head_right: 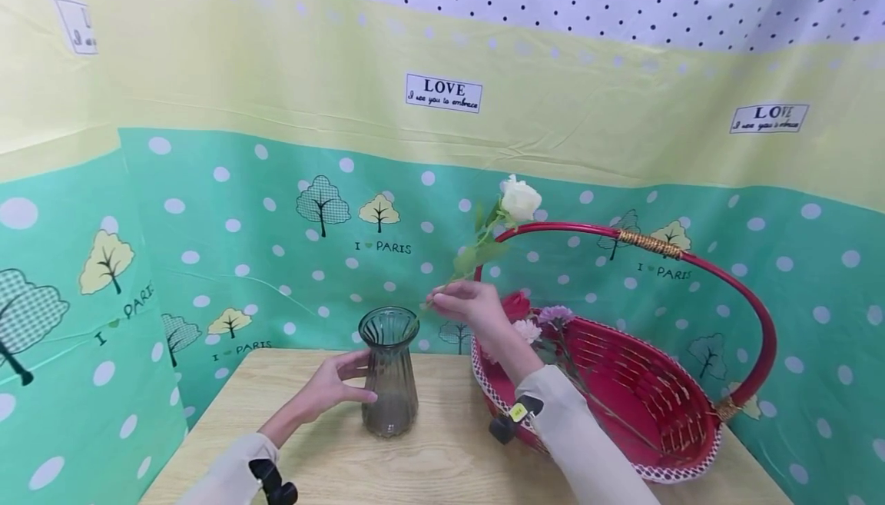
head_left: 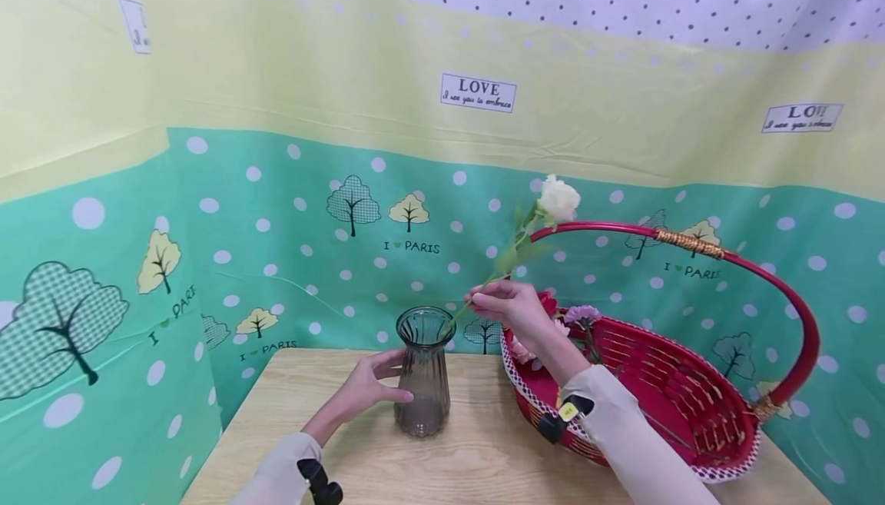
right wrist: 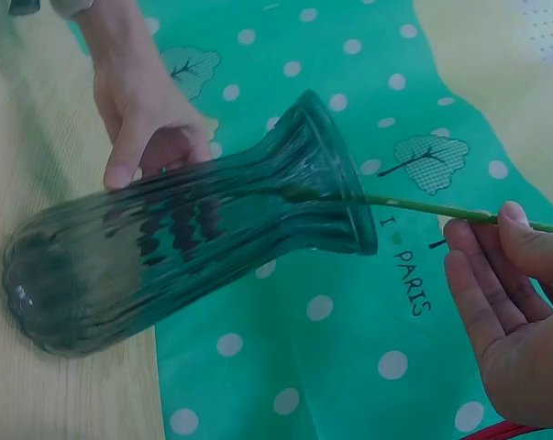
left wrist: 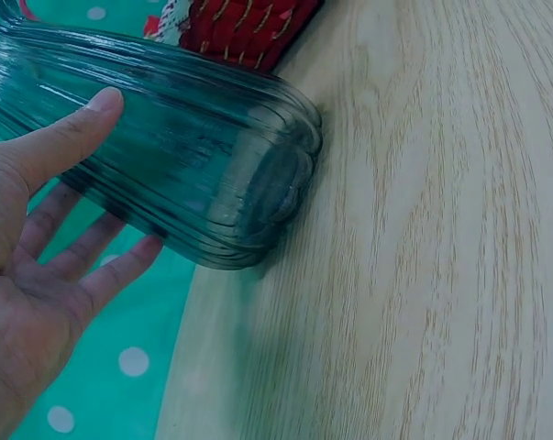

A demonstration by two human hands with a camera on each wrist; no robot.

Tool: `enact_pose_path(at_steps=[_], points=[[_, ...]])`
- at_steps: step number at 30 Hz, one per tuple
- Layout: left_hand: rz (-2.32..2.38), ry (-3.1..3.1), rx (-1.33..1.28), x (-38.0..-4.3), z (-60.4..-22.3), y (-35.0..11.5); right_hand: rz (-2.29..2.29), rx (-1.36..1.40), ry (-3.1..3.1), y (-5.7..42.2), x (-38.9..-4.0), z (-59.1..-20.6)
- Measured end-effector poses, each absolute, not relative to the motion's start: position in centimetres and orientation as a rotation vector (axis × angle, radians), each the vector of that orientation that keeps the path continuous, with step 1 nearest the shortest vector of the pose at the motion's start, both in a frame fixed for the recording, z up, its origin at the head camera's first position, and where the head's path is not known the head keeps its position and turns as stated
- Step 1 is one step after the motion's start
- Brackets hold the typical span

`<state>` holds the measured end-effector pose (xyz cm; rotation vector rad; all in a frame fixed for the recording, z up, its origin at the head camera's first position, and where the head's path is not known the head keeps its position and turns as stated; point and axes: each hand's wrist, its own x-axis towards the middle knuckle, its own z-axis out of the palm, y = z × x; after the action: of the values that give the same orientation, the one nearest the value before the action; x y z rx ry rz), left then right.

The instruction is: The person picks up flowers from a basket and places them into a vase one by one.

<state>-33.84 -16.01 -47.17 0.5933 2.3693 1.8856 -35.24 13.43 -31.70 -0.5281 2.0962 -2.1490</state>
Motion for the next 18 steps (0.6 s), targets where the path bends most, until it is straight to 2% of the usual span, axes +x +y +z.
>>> enact_pose_path(at_steps=[18], points=[[1.909, 2.356, 0.617, -33.8, -47.4, -15.4, -1.750, -0.612, 2.559, 11.4, -37.3, -33.1]])
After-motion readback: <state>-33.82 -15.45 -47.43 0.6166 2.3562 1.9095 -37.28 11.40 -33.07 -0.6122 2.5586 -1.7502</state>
